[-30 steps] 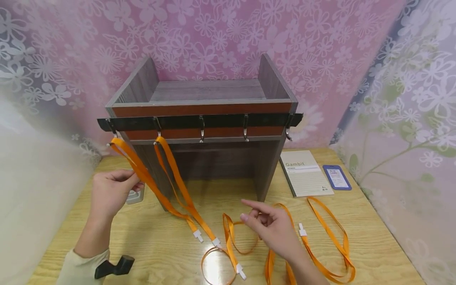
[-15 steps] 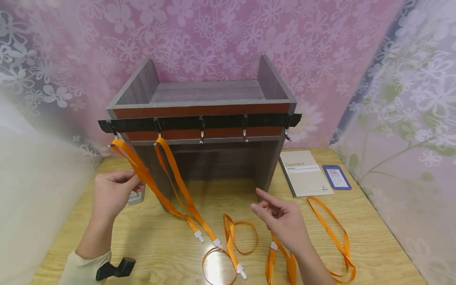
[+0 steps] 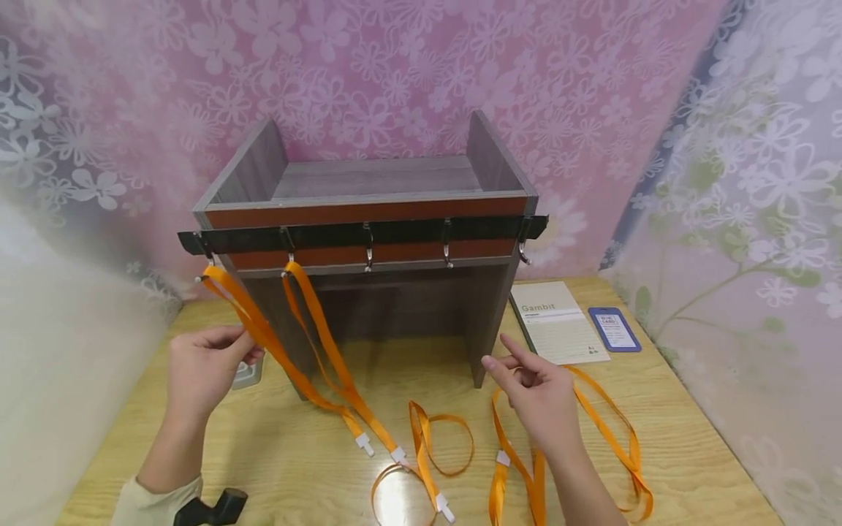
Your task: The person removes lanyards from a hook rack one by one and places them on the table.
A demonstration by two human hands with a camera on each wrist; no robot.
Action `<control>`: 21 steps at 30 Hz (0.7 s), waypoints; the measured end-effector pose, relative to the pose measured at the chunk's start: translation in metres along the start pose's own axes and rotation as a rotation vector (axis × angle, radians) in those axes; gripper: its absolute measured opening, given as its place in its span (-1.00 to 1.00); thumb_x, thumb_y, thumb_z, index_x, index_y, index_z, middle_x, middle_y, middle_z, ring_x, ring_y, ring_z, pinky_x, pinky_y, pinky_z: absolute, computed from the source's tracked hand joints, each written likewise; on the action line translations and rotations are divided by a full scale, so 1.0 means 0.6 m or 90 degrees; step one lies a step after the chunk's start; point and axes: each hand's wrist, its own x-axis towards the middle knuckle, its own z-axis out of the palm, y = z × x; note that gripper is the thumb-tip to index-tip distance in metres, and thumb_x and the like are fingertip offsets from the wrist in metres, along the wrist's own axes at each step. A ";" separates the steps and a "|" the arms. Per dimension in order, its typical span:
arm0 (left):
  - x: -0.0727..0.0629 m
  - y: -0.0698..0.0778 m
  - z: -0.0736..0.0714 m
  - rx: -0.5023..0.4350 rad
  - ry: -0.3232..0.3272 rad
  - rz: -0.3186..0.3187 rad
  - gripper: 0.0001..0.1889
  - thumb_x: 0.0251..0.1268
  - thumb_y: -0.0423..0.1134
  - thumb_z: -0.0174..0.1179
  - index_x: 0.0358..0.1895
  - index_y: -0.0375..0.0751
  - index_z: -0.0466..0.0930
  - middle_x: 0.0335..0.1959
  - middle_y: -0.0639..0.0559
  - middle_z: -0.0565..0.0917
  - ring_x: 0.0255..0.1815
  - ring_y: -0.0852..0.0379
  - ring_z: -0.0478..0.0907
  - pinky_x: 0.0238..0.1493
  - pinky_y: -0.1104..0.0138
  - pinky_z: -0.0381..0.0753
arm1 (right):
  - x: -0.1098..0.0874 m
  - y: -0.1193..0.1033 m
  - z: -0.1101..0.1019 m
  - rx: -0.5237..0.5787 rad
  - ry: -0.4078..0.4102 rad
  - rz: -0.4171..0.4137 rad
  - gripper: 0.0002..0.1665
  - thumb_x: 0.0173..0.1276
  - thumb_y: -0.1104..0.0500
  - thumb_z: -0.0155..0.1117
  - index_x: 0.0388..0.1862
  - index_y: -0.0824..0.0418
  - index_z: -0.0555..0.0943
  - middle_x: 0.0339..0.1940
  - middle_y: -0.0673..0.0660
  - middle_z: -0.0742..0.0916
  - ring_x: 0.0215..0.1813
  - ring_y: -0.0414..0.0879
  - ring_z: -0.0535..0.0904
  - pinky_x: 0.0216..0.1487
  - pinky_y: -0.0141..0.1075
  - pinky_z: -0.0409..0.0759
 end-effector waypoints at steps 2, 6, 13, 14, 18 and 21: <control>-0.002 0.001 0.000 0.004 0.003 0.002 -0.82 0.27 -0.36 0.34 -0.26 -0.48 0.77 -0.63 0.15 0.73 -0.61 0.22 0.70 -0.46 0.39 0.76 | 0.004 0.000 0.000 0.010 0.018 0.015 -0.48 0.33 0.10 0.43 0.26 0.19 0.63 -0.45 -0.22 0.75 -0.67 -0.29 0.34 -0.73 -0.33 0.32; -0.003 0.002 -0.001 0.009 0.003 0.007 -0.82 0.27 -0.34 0.34 -0.24 -0.46 0.78 -0.59 0.05 0.76 -0.59 0.18 0.71 -0.45 0.38 0.76 | 0.015 -0.002 0.004 0.028 0.046 0.032 -0.47 0.31 0.07 0.45 0.25 0.15 0.64 -0.46 -0.19 0.75 -0.67 -0.27 0.37 -0.69 -0.36 0.37; 0.000 0.008 -0.010 0.017 -0.014 -0.003 -0.82 0.27 -0.37 0.32 -0.20 -0.47 0.77 -0.60 0.15 0.74 -0.63 0.27 0.67 -0.49 0.38 0.75 | 0.046 -0.007 0.013 0.056 0.075 0.060 -0.41 0.24 -0.02 0.50 0.25 0.10 0.65 -0.52 -0.19 0.74 -0.69 -0.24 0.37 -0.71 -0.36 0.29; 0.001 0.009 -0.012 0.016 -0.016 -0.005 -0.82 0.27 -0.38 0.32 -0.20 -0.48 0.77 -0.61 0.18 0.74 -0.63 0.27 0.67 -0.50 0.37 0.75 | 0.051 -0.008 0.015 0.057 0.073 0.061 -0.39 0.24 -0.04 0.50 0.25 0.10 0.65 -0.52 -0.19 0.74 -0.68 -0.25 0.37 -0.70 -0.37 0.29; -0.002 0.012 -0.018 0.028 -0.025 -0.011 -0.82 0.26 -0.37 0.32 -0.19 -0.47 0.77 -0.62 0.23 0.73 -0.63 0.25 0.68 -0.51 0.37 0.74 | 0.067 -0.008 0.020 0.081 0.065 0.068 -0.36 0.25 -0.04 0.49 0.26 0.19 0.63 -0.51 -0.17 0.73 -0.65 -0.28 0.37 -0.66 -0.45 0.34; -0.006 0.012 -0.020 0.040 -0.037 -0.011 -0.81 0.27 -0.35 0.33 -0.19 -0.47 0.77 -0.62 0.21 0.73 -0.63 0.24 0.68 -0.50 0.38 0.74 | 0.073 -0.005 0.023 0.114 0.075 0.073 -0.38 0.26 0.01 0.49 0.23 0.27 0.63 -0.51 -0.17 0.76 -0.66 -0.28 0.38 -0.66 -0.49 0.35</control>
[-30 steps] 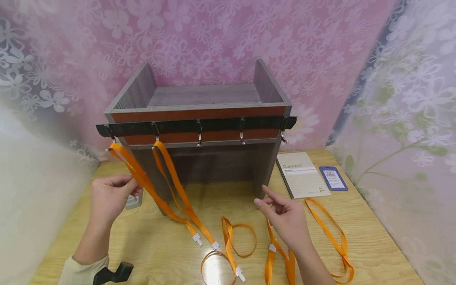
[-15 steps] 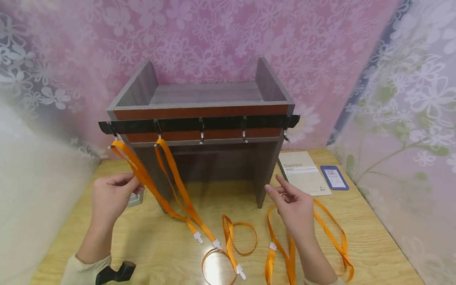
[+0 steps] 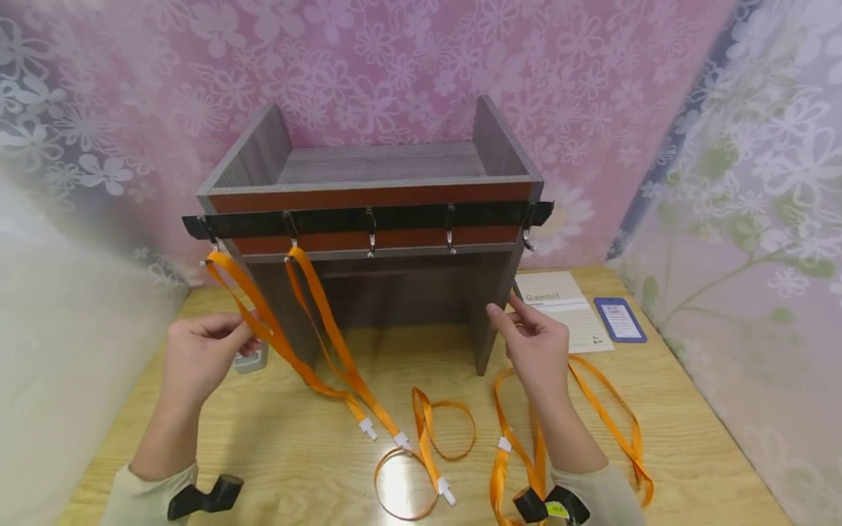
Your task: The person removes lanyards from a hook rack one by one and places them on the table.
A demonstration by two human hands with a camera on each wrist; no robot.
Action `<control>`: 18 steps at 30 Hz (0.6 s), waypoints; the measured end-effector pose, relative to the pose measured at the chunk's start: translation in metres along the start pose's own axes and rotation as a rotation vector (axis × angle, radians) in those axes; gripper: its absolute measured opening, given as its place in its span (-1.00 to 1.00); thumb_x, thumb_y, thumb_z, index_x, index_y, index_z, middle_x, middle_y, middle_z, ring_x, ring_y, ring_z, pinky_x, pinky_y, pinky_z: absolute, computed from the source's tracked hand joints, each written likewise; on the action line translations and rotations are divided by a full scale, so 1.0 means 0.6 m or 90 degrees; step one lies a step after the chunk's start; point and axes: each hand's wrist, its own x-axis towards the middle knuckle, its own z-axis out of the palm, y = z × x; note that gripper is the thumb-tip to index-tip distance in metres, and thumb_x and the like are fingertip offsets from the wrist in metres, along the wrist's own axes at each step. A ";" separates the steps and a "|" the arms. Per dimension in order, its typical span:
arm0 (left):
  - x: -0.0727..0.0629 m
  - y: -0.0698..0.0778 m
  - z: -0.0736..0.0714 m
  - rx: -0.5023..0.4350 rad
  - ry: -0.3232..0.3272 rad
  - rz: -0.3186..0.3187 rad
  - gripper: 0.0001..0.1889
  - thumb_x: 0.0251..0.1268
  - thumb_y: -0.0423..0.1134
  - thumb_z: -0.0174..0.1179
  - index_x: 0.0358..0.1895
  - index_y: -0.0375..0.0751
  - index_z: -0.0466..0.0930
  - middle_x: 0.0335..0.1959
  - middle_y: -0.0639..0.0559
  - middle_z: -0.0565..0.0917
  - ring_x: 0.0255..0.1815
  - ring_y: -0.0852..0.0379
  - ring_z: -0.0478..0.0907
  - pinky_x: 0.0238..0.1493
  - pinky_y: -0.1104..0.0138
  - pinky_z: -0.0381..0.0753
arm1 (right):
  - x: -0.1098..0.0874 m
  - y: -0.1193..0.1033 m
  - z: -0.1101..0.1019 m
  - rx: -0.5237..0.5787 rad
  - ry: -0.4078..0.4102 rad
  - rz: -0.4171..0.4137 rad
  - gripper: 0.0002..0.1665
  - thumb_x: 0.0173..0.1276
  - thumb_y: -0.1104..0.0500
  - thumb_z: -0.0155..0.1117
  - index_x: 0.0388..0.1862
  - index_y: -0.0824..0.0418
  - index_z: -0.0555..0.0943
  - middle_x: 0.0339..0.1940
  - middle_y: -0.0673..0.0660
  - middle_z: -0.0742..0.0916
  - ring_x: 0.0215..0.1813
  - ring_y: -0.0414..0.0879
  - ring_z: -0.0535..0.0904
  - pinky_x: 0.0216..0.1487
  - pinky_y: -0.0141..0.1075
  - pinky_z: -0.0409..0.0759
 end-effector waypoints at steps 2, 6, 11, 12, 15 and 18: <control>-0.003 0.000 -0.003 0.008 -0.008 0.000 -0.80 0.28 -0.33 0.34 -0.20 -0.45 0.77 -0.63 0.21 0.72 -0.62 0.23 0.68 -0.50 0.37 0.74 | 0.005 0.002 0.003 0.025 0.006 0.003 -0.40 0.26 0.05 0.50 0.21 0.31 0.64 -0.52 -0.15 0.77 -0.67 -0.28 0.38 -0.66 -0.51 0.35; -0.009 0.003 -0.009 0.010 -0.021 -0.006 -0.77 0.28 -0.26 0.37 -0.23 -0.44 0.78 -0.64 0.21 0.71 -0.59 0.15 0.69 -0.45 0.33 0.77 | 0.015 0.010 0.009 0.066 0.030 -0.002 -0.44 0.24 0.11 0.51 0.15 0.37 0.66 -0.58 -0.13 0.76 -0.71 -0.29 0.35 -0.69 -0.53 0.31; -0.011 0.003 -0.021 0.016 -0.012 -0.010 -0.75 0.30 -0.26 0.34 -0.22 -0.48 0.76 -0.63 0.27 0.70 -0.58 0.14 0.70 -0.44 0.38 0.76 | 0.026 0.020 0.015 0.110 0.063 -0.014 -0.50 0.21 0.19 0.52 0.06 0.47 0.68 -0.66 -0.08 0.74 -0.74 -0.31 0.36 -0.72 -0.57 0.30; -0.011 0.002 -0.024 0.019 -0.009 -0.008 -0.75 0.31 -0.26 0.33 -0.22 -0.48 0.76 -0.63 0.28 0.70 -0.58 0.16 0.70 -0.45 0.40 0.75 | 0.028 0.021 0.015 0.118 0.065 -0.013 -0.50 0.21 0.20 0.53 0.05 0.47 0.68 -0.67 -0.07 0.74 -0.74 -0.30 0.37 -0.72 -0.57 0.30; -0.012 0.000 -0.031 0.030 0.004 -0.005 -0.75 0.32 -0.25 0.32 -0.22 -0.46 0.77 -0.63 0.31 0.70 -0.58 0.20 0.69 -0.46 0.43 0.72 | 0.029 0.021 0.016 0.126 0.064 -0.010 -0.51 0.20 0.21 0.53 0.05 0.48 0.68 -0.68 -0.05 0.73 -0.73 -0.29 0.39 -0.72 -0.56 0.29; -0.013 -0.002 -0.034 0.026 0.002 -0.007 -0.73 0.33 -0.24 0.32 -0.19 -0.46 0.76 -0.60 0.32 0.71 -0.56 0.20 0.71 -0.43 0.42 0.74 | 0.029 0.021 0.018 0.129 0.059 -0.005 -0.52 0.20 0.21 0.52 0.04 0.47 0.68 -0.69 -0.04 0.73 -0.73 -0.28 0.40 -0.72 -0.56 0.28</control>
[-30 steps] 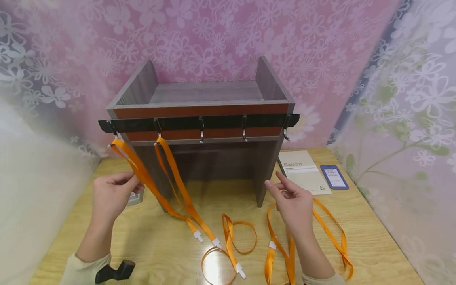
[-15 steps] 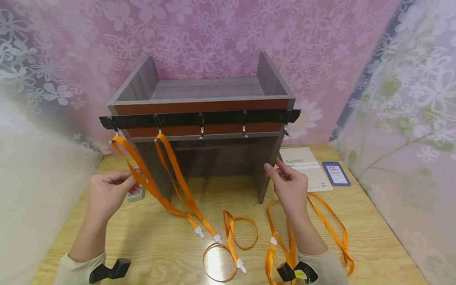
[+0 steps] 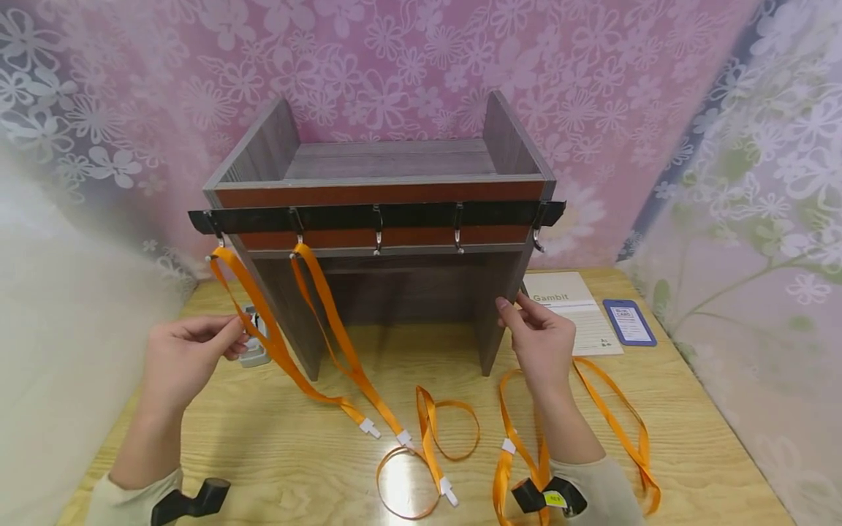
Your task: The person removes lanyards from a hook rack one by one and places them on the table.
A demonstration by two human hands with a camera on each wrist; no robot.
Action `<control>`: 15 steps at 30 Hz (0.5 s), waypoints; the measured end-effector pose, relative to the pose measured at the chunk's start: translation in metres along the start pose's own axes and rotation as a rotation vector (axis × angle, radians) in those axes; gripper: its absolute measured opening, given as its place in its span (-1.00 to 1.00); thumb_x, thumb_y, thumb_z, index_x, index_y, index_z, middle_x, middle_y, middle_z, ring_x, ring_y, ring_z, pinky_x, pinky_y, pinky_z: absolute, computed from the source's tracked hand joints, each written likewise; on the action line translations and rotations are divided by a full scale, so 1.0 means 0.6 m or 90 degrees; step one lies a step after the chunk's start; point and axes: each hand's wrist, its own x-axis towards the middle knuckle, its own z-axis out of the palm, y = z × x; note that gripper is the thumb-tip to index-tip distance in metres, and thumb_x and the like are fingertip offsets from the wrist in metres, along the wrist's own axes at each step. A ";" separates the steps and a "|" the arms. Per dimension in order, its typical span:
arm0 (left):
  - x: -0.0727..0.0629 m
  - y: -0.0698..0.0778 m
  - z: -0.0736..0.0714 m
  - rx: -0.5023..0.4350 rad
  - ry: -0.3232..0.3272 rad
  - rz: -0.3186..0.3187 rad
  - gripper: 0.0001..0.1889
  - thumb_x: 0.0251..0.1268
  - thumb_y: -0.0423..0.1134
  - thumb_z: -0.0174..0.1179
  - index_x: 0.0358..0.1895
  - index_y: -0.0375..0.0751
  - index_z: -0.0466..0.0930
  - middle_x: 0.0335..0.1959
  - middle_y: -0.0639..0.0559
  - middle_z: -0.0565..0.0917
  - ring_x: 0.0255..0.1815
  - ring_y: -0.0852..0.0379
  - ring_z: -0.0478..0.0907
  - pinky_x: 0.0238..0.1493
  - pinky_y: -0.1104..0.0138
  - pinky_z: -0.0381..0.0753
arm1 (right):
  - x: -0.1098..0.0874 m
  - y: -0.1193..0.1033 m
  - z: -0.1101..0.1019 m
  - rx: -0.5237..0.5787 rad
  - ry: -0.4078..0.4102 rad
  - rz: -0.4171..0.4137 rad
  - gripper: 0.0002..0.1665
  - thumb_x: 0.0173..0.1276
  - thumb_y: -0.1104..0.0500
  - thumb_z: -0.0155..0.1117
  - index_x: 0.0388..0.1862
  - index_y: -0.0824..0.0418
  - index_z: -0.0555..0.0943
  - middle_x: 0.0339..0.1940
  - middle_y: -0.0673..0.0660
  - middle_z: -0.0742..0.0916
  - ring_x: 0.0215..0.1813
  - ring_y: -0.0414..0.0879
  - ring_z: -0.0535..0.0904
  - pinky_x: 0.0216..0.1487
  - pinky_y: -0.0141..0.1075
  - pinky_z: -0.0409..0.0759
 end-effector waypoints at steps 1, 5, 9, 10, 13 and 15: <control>0.000 0.000 0.001 -0.003 0.002 0.000 -0.73 0.33 -0.24 0.32 -0.19 -0.46 0.76 -0.60 0.32 0.71 -0.56 0.20 0.71 -0.42 0.42 0.74 | 0.000 -0.001 -0.001 -0.001 0.000 0.002 -0.51 0.20 0.21 0.52 0.04 0.47 0.68 -0.69 -0.04 0.73 -0.73 -0.28 0.41 -0.72 -0.56 0.29; 0.002 -0.001 0.002 -0.024 0.028 -0.001 -0.74 0.32 -0.26 0.33 -0.19 -0.49 0.75 -0.61 0.33 0.71 -0.58 0.20 0.71 -0.43 0.41 0.75 | 0.001 -0.003 -0.002 -0.007 -0.004 0.010 -0.50 0.20 0.20 0.53 0.05 0.47 0.68 -0.69 -0.04 0.73 -0.72 -0.27 0.43 -0.71 -0.56 0.33; 0.002 0.001 0.000 -0.051 0.057 0.004 -0.74 0.28 -0.29 0.36 -0.21 -0.54 0.74 -0.61 0.28 0.72 -0.61 0.20 0.68 -0.47 0.42 0.73 | 0.001 -0.004 -0.001 -0.018 -0.009 0.010 -0.50 0.21 0.18 0.53 0.06 0.46 0.68 -0.68 -0.05 0.73 -0.72 -0.28 0.41 -0.70 -0.55 0.33; 0.002 0.002 -0.001 -0.062 0.060 0.007 -0.75 0.27 -0.31 0.36 -0.22 -0.54 0.74 -0.61 0.26 0.72 -0.62 0.20 0.68 -0.48 0.43 0.73 | 0.001 -0.004 -0.001 -0.019 -0.009 0.008 -0.50 0.21 0.18 0.53 0.05 0.46 0.68 -0.69 -0.05 0.73 -0.72 -0.29 0.40 -0.70 -0.55 0.32; -0.001 0.006 -0.002 -0.121 0.070 0.012 -0.78 0.23 -0.36 0.39 -0.23 -0.55 0.74 -0.61 0.15 0.74 -0.64 0.17 0.67 -0.51 0.43 0.71 | 0.002 -0.004 -0.001 -0.024 -0.002 0.009 -0.52 0.19 0.17 0.54 0.02 0.45 0.70 -0.70 -0.04 0.72 -0.74 -0.28 0.39 -0.72 -0.54 0.30; -0.004 0.010 -0.003 -0.169 0.077 0.024 -0.82 0.20 -0.42 0.39 -0.26 -0.54 0.74 -0.61 0.09 0.74 -0.65 0.15 0.66 -0.53 0.43 0.71 | 0.002 -0.004 -0.001 -0.034 0.003 0.009 -0.55 0.18 0.16 0.55 -0.02 0.43 0.73 -0.71 -0.03 0.71 -0.74 -0.27 0.41 -0.72 -0.53 0.30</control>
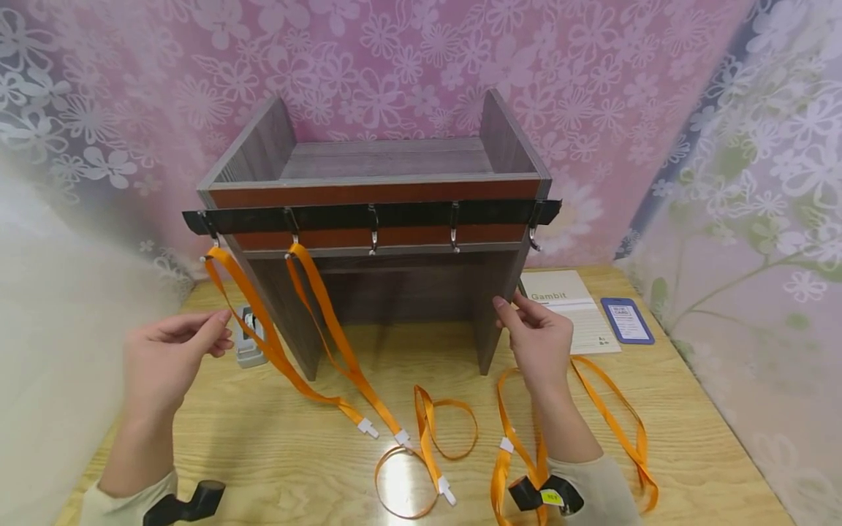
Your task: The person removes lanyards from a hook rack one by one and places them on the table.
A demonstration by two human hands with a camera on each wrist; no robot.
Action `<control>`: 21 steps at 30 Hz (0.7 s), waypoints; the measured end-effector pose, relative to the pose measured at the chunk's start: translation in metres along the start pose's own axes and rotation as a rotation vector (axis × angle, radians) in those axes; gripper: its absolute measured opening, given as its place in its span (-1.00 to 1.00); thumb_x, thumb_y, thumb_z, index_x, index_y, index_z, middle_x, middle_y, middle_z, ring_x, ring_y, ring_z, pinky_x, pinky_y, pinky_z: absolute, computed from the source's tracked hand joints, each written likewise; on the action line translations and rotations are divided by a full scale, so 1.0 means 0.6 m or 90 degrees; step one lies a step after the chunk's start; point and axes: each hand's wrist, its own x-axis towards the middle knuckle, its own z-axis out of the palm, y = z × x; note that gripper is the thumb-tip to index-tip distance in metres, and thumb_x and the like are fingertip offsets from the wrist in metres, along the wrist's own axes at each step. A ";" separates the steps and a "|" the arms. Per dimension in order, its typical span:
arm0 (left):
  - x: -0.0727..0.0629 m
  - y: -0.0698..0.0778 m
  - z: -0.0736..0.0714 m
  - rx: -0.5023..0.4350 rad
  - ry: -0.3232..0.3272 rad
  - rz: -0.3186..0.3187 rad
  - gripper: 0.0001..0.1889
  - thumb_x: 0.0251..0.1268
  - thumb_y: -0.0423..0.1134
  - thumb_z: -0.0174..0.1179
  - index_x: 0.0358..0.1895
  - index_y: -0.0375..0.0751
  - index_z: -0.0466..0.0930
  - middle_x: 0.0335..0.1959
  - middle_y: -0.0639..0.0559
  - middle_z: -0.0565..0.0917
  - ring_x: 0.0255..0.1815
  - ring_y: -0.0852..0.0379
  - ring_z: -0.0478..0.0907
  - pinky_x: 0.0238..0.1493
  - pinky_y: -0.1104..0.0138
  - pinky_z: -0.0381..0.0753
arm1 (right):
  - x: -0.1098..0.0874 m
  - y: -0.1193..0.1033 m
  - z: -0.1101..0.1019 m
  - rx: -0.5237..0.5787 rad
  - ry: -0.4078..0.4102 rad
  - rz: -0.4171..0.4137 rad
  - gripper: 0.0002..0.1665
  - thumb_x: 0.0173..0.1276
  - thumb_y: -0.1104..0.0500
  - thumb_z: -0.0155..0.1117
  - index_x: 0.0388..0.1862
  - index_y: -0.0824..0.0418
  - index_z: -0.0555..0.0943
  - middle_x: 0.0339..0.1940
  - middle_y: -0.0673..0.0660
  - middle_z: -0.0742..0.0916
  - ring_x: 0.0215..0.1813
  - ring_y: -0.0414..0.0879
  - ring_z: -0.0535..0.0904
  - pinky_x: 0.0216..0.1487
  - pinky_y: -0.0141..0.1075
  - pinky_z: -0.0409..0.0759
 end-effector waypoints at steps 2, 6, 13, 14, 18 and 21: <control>-0.003 0.004 0.001 -0.044 0.001 0.012 -0.86 0.17 -0.46 0.40 -0.27 -0.54 0.75 -0.60 0.04 0.74 -0.66 0.13 0.65 -0.55 0.42 0.70 | 0.000 0.000 -0.001 -0.011 0.003 -0.002 -0.60 0.17 0.15 0.56 -0.09 0.40 0.75 -0.71 -0.02 0.71 -0.75 -0.26 0.42 -0.73 -0.52 0.30; -0.008 0.013 0.003 -0.063 -0.030 0.034 -0.90 0.15 -0.50 0.39 -0.31 -0.53 0.75 -0.56 0.03 0.77 -0.66 0.15 0.66 -0.53 0.42 0.71 | 0.001 -0.002 -0.003 -0.040 -0.005 -0.010 -0.68 0.17 0.13 0.56 -0.18 0.32 0.78 -0.72 -0.04 0.70 -0.73 -0.26 0.42 -0.72 -0.50 0.30; -0.007 0.020 0.012 -0.038 -0.128 0.035 -0.86 0.19 -0.45 0.39 -0.25 -0.52 0.75 -0.49 0.07 0.79 -0.61 0.16 0.67 -0.49 0.40 0.74 | 0.003 -0.005 0.000 -0.078 -0.016 -0.015 -0.64 0.21 0.10 0.53 -0.14 0.35 0.77 -0.73 -0.10 0.68 -0.71 -0.27 0.41 -0.71 -0.49 0.33; -0.007 0.021 0.014 -0.036 -0.135 0.034 -0.86 0.19 -0.45 0.39 -0.25 -0.51 0.76 -0.50 0.08 0.79 -0.61 0.15 0.67 -0.48 0.39 0.74 | 0.003 -0.006 0.000 -0.084 -0.017 -0.018 -0.63 0.22 0.09 0.53 -0.13 0.35 0.76 -0.73 -0.11 0.67 -0.71 -0.27 0.40 -0.71 -0.49 0.33; -0.009 0.026 0.028 -0.014 -0.165 0.037 -0.83 0.20 -0.41 0.39 -0.21 -0.50 0.76 -0.53 0.07 0.77 -0.60 0.14 0.64 -0.48 0.37 0.74 | 0.001 -0.006 -0.001 -0.093 -0.018 -0.021 -0.59 0.22 0.07 0.52 -0.11 0.37 0.76 -0.73 -0.13 0.66 -0.72 -0.28 0.39 -0.71 -0.49 0.32; -0.013 0.029 0.042 0.026 -0.189 0.033 -0.79 0.22 -0.34 0.40 -0.16 -0.43 0.77 -0.53 0.06 0.77 -0.58 0.07 0.65 -0.46 0.34 0.74 | -0.002 -0.006 -0.005 -0.094 -0.012 -0.011 -0.57 0.22 0.06 0.52 -0.09 0.38 0.75 -0.74 -0.13 0.66 -0.72 -0.29 0.39 -0.71 -0.49 0.31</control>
